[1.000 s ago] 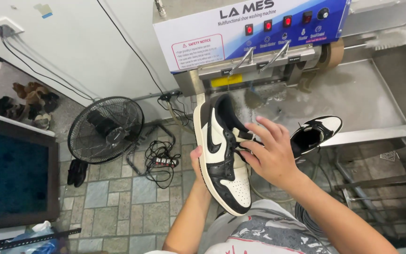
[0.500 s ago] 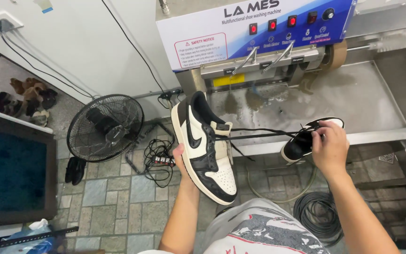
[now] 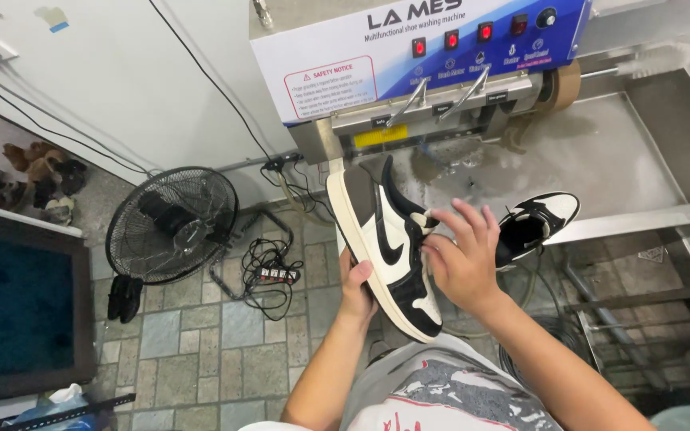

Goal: Cleaning and inspecting sneakers using a specialized shoe washing machine and drying station.

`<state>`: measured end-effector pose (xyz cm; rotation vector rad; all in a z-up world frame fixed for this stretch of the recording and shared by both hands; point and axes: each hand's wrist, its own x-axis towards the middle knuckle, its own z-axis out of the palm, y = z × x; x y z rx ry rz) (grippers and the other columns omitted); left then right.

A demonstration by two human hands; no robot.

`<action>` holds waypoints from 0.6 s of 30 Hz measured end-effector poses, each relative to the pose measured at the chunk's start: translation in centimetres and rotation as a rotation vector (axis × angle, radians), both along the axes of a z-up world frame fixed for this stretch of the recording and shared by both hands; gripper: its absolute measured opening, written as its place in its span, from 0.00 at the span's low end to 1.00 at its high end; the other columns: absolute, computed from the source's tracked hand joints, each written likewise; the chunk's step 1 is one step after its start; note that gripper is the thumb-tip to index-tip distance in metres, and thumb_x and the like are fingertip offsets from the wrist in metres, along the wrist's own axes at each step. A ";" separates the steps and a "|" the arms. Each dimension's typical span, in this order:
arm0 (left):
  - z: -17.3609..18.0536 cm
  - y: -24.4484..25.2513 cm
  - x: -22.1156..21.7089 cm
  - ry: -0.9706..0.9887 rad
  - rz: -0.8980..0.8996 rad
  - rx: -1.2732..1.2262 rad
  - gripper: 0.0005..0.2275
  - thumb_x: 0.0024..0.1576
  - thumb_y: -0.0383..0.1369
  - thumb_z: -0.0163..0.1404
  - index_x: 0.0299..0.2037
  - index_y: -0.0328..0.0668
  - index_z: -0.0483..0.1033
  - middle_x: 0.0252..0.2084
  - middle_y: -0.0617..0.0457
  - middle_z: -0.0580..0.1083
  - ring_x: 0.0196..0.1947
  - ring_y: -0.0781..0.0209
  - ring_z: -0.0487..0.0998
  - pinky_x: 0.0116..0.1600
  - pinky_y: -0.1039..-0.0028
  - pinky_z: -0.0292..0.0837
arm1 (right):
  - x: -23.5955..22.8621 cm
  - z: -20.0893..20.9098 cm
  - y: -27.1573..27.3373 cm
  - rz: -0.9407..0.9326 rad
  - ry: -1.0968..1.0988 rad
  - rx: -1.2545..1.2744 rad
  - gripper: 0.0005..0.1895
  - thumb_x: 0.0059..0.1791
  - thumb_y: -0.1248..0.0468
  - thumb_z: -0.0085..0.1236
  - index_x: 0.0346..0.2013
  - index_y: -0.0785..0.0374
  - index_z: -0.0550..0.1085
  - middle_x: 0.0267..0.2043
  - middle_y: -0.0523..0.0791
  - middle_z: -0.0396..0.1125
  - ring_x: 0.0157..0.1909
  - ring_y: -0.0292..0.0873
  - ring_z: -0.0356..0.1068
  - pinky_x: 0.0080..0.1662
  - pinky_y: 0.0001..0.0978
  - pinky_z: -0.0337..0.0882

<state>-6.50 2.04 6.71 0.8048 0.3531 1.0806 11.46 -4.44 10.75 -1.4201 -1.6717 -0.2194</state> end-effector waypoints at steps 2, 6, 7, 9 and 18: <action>-1.2 0.3 0.0 0.033 0.027 0.078 0.36 0.54 0.46 0.56 0.65 0.21 0.63 0.55 0.36 0.73 0.53 0.46 0.77 0.59 0.60 0.74 | 0.1 -0.3 0.0 -0.097 -0.083 0.046 0.08 0.44 0.65 0.65 0.37 0.58 0.76 0.61 0.45 0.65 0.70 0.57 0.58 0.67 0.66 0.52; -2.1 0.3 0.6 -0.021 -0.016 -0.089 0.36 0.52 0.49 0.53 0.64 0.24 0.65 0.57 0.38 0.74 0.54 0.48 0.78 0.59 0.63 0.75 | 0.2 -0.3 -0.3 -0.152 -0.154 0.053 0.08 0.43 0.64 0.65 0.35 0.57 0.78 0.60 0.43 0.65 0.69 0.55 0.57 0.66 0.69 0.51; -2.5 0.6 0.7 -0.045 -0.042 -0.160 0.36 0.53 0.49 0.53 0.64 0.25 0.65 0.57 0.38 0.74 0.54 0.48 0.78 0.58 0.63 0.75 | 0.3 -0.2 -0.3 -0.145 -0.133 0.029 0.07 0.43 0.63 0.66 0.35 0.57 0.78 0.59 0.43 0.65 0.69 0.55 0.57 0.67 0.67 0.51; -3.0 1.0 0.9 -0.069 -0.074 -0.232 0.35 0.53 0.50 0.52 0.64 0.26 0.65 0.56 0.38 0.74 0.53 0.48 0.78 0.57 0.63 0.75 | 0.1 0.6 -0.3 -0.146 -0.113 0.004 0.07 0.44 0.63 0.66 0.35 0.57 0.78 0.58 0.43 0.64 0.69 0.55 0.57 0.67 0.66 0.52; -2.3 1.2 1.1 0.018 -0.134 -0.144 0.36 0.54 0.53 0.50 0.64 0.29 0.65 0.58 0.38 0.73 0.55 0.47 0.77 0.59 0.61 0.75 | -0.9 0.4 -0.4 0.139 0.538 -0.068 0.11 0.41 0.73 0.60 0.38 0.63 0.77 0.74 0.59 0.50 0.73 0.60 0.56 0.67 0.52 0.58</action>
